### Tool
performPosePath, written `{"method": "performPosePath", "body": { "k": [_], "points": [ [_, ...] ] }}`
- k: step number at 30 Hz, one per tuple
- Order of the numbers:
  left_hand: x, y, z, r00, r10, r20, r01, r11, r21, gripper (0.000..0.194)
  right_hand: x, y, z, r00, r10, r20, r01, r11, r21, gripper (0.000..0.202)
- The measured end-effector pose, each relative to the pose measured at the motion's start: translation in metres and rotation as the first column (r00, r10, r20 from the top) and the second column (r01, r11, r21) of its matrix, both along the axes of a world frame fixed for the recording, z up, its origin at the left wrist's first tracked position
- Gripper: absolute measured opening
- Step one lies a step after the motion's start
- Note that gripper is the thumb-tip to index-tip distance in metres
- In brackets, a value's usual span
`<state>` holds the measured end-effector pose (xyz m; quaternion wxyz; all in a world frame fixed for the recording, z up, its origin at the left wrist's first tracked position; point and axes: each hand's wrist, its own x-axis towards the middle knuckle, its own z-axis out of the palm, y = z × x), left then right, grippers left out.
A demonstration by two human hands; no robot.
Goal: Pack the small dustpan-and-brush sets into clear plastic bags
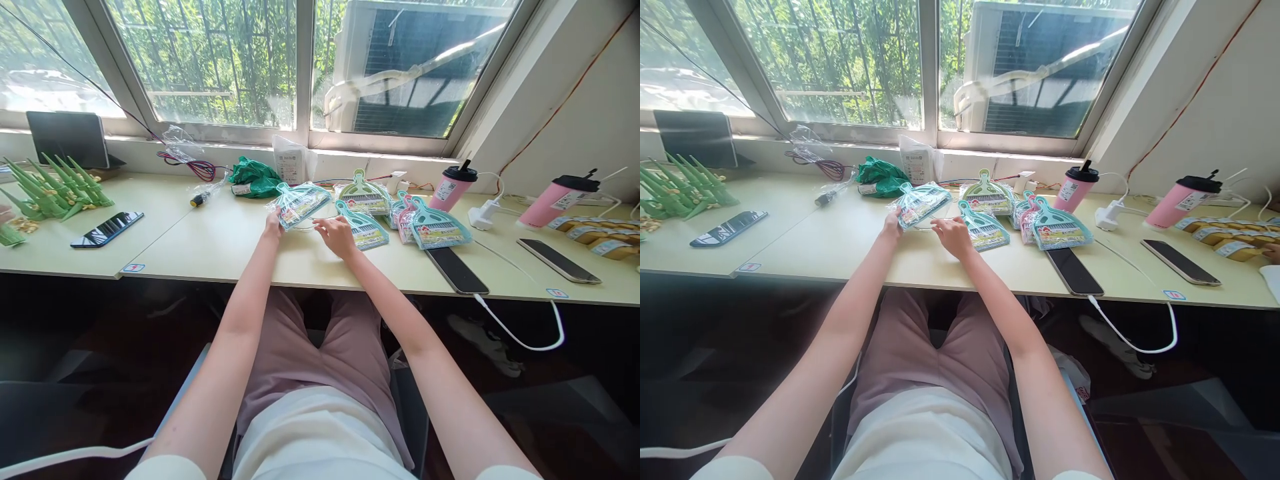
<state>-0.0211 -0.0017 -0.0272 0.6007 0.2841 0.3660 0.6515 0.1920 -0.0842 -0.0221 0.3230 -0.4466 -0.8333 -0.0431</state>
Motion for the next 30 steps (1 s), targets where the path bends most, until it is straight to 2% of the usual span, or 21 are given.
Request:
{"method": "performPosePath", "body": {
  "k": [2,4,7,11,14,18,23,25,28,30],
  "points": [
    [0.005,-0.002,0.000,0.997,0.056,0.055,-0.056,0.998,-0.005,0.043,0.001,0.001,0.001,0.983,-0.065,-0.172,0.043,0.991,-0.126,0.033],
    [0.010,-0.004,0.001,0.995,0.057,0.087,-0.060,0.998,0.031,0.043,0.003,0.004,0.002,0.925,-0.114,-0.363,0.012,0.962,-0.271,0.042],
    [0.016,-0.008,0.001,0.996,-0.016,0.082,0.006,0.993,0.119,0.047,0.006,0.010,0.003,0.753,-0.184,-0.632,-0.124,0.904,-0.410,0.045],
    [0.020,-0.012,-0.001,0.991,-0.124,0.044,0.112,0.971,0.210,0.046,0.007,0.017,0.002,0.482,-0.249,-0.840,-0.274,0.868,-0.414,0.041],
    [0.021,-0.015,-0.003,0.978,-0.207,-0.031,0.209,0.956,0.207,0.037,0.007,0.019,0.004,0.355,-0.300,-0.885,-0.321,0.850,-0.417,0.028],
    [0.021,-0.019,-0.002,0.948,-0.289,-0.137,0.310,0.936,0.170,0.030,0.008,0.017,0.008,0.270,-0.374,-0.887,-0.363,0.814,-0.454,0.021],
    [0.022,-0.017,0.002,0.946,-0.271,-0.178,0.293,0.950,0.110,0.047,0.010,0.018,0.009,0.191,-0.430,-0.882,-0.395,0.789,-0.471,0.020],
    [0.022,-0.014,0.004,0.964,-0.204,-0.169,0.217,0.974,0.059,0.053,0.009,0.020,0.009,0.189,-0.411,-0.892,-0.424,0.785,-0.452,0.021],
    [0.017,-0.011,0.009,0.993,-0.036,-0.116,0.036,0.999,-0.006,0.045,0.008,0.020,0.009,0.220,-0.336,-0.916,-0.463,0.790,-0.402,0.019],
    [0.009,-0.011,0.012,0.995,0.097,-0.030,-0.098,0.995,-0.031,0.043,0.008,0.020,0.010,0.248,-0.310,-0.918,-0.460,0.796,-0.393,0.020]
  ]
}}
